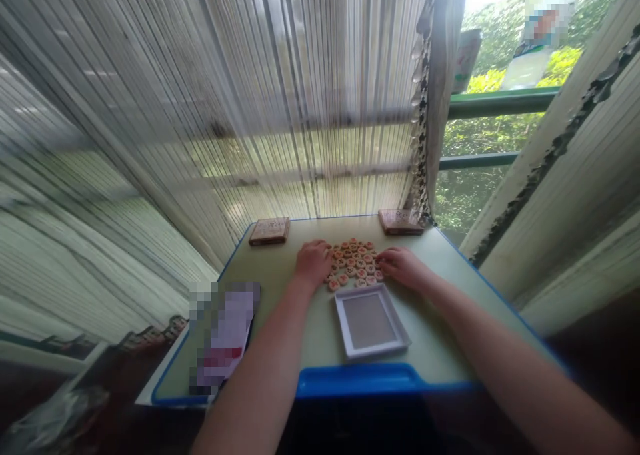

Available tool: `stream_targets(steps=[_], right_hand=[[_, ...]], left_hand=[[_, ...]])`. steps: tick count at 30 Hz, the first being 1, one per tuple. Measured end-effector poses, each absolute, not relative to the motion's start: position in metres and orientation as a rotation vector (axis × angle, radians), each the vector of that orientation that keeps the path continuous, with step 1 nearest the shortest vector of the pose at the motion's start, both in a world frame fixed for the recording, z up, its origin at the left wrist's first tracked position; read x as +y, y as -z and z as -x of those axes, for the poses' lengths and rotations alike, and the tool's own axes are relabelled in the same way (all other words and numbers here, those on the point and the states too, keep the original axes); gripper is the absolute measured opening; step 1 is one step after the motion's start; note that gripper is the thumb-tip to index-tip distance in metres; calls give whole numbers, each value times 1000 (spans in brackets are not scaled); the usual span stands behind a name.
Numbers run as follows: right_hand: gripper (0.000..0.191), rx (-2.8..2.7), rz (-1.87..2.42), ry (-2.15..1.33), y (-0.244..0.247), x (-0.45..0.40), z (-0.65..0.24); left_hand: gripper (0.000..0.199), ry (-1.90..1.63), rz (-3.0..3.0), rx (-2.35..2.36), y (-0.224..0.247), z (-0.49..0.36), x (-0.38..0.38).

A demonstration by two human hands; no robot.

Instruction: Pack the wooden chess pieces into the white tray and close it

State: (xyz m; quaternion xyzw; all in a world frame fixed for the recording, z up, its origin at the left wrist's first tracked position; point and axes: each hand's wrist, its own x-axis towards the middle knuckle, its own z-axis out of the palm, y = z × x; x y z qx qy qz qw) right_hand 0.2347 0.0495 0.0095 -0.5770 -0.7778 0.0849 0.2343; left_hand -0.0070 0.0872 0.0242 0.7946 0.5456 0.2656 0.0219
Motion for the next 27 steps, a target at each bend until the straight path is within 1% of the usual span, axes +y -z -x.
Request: stream_targets(steps=[2, 6, 10, 12, 14, 16, 18, 23, 25, 27], right_hand=[[28, -2169, 1537, -247, -7, 49, -236], [31, -2137, 1548, -177, -4, 48, -235], [33, -2185, 1450, -115, -15, 37, -227], [28, -2292, 1304, -203, -23, 29, -220], [19, -2389, 1202, -265, -29, 24, -214], [13, -2437, 1162, -295, -33, 21, -210], [10, -2449, 1157, -299, -35, 20, -208], [10, -2423, 1178, -325, -32, 21, -212], [10, -2408, 1217, -358, -30, 22, -213], [10, -2396, 1248, -366, -29, 22, -214]], left_hand=[[27, -794, -2487, 1736, -28, 3, 77], [34, -645, -2558, 1583, -37, 1, 59], [55, -469, -2572, 1329, -44, 4, 48], [63, -413, -2580, 1274, -45, 4, 46], [65, -393, -2593, 1264, -45, 4, 46], [64, -414, -2601, 1273, -43, 3, 48], [57, -483, -2610, 1313, -41, 2, 52], [28, -720, -2601, 1580, -31, 4, 68], [24, -762, -2577, 1667, -26, 6, 74], [25, -785, -2551, 1711, -22, 7, 78]])
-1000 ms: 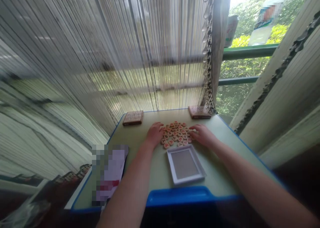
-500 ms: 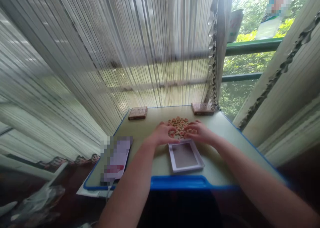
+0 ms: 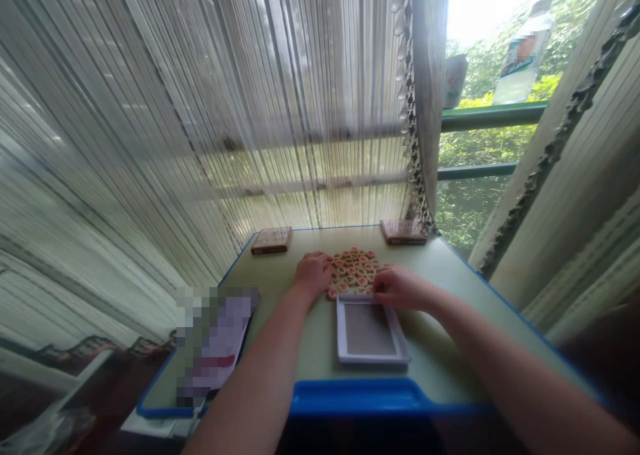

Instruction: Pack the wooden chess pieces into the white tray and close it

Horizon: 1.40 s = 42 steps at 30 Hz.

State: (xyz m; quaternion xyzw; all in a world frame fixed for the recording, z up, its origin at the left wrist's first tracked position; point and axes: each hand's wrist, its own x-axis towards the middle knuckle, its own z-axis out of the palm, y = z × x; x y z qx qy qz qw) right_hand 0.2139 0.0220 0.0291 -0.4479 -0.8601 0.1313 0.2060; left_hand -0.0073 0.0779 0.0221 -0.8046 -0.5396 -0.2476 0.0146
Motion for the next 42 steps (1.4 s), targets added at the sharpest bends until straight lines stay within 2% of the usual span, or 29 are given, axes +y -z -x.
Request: stream_targets(steps=[6, 12, 21, 28, 42], right_hand=[[16, -2360, 1257, -377, -31, 27, -215], [23, -2109, 1594, -50, -16, 50, -227], [24, -2166, 1495, -69, -13, 48, -223], [20, -2276, 1336, -126, -15, 44, -219], [23, -2135, 1636, -36, -16, 48, -237]], left_hand=[[26, 783, 2557, -1643, -18, 3, 80], [25, 774, 2642, -1612, -20, -1, 74], [22, 789, 2824, -1396, -27, -7, 66], [25, 513, 3128, -1425, -43, -3, 50], [28, 610, 2652, -1629, -32, 7, 71]])
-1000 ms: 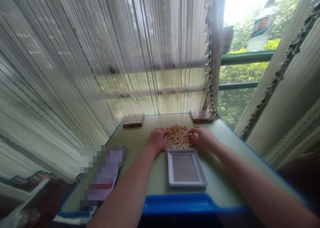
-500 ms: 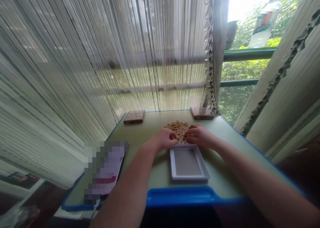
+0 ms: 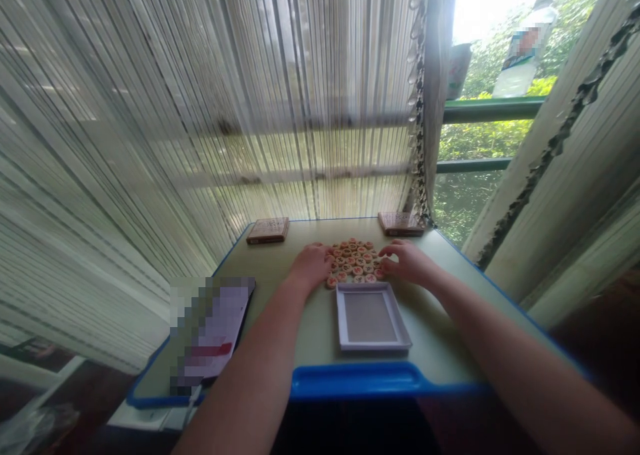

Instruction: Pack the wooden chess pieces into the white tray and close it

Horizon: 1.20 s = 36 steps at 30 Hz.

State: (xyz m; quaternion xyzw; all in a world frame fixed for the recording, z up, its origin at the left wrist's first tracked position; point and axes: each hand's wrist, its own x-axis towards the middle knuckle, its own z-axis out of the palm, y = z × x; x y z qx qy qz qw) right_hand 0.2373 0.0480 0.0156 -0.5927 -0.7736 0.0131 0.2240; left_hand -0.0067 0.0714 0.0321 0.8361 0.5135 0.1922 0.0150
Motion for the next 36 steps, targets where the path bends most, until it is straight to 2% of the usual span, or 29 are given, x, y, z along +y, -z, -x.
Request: stream_targets(steps=[3, 8, 12, 19, 24, 31, 36], right_hand=[[22, -2163, 1608, -26, -14, 49, -237], [25, -2162, 1616, -64, -11, 51, -239], [29, -2155, 1637, -170, -10, 51, -239], [22, -2137, 1574, -185, -14, 47, -234], [23, -2063, 1572, -180, -15, 47, -234], [32, -1967, 1546, -281, -20, 43, -228], [19, -2214, 1738, -484, -52, 28, -220]], left_hand=[[27, -506, -2611, 1563, -34, 7, 71], [28, -613, -2461, 1735, -35, 11, 75], [30, -480, -2323, 1846, -32, 17, 80], [30, -518, -2327, 1874, -36, 13, 77], [27, -344, -2312, 2078, -45, 9, 65], [35, -276, -2492, 1800, -46, 3, 56], [31, -306, -2500, 1753, -41, 3, 58]])
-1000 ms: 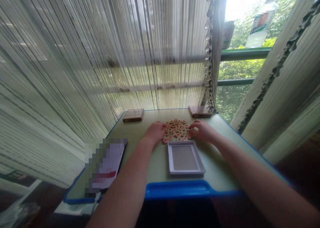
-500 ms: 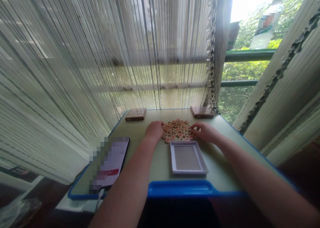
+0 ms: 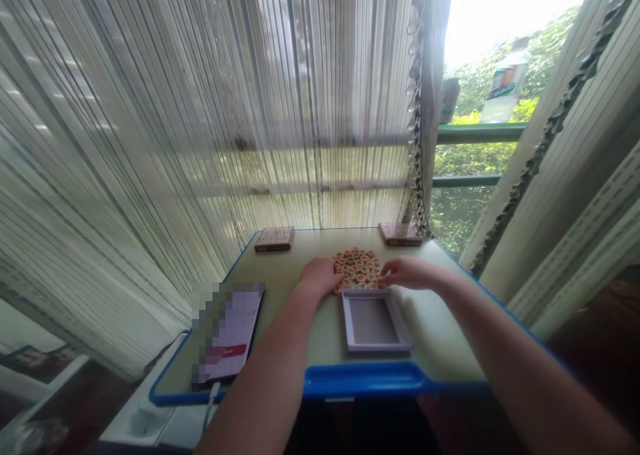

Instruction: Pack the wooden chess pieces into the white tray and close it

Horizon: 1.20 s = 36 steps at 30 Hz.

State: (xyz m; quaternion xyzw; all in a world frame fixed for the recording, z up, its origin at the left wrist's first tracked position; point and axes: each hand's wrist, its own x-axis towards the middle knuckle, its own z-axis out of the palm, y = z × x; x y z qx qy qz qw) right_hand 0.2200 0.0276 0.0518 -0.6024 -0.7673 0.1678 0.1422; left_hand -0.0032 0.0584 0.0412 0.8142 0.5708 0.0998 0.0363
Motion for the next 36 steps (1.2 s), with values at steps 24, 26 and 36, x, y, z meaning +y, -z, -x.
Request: stream_targets(steps=[24, 26, 36], right_hand=[[27, -2055, 1123, -32, -16, 19, -185], [26, -2062, 1123, -29, -15, 19, -185], [23, -2064, 1204, -158, -24, 13, -184]], left_hand=[[12, -795, -1629, 1049, -45, -8, 52], [12, -770, -1605, 1025, -47, -8, 50], [26, -767, -1740, 1191, -48, -3, 56]])
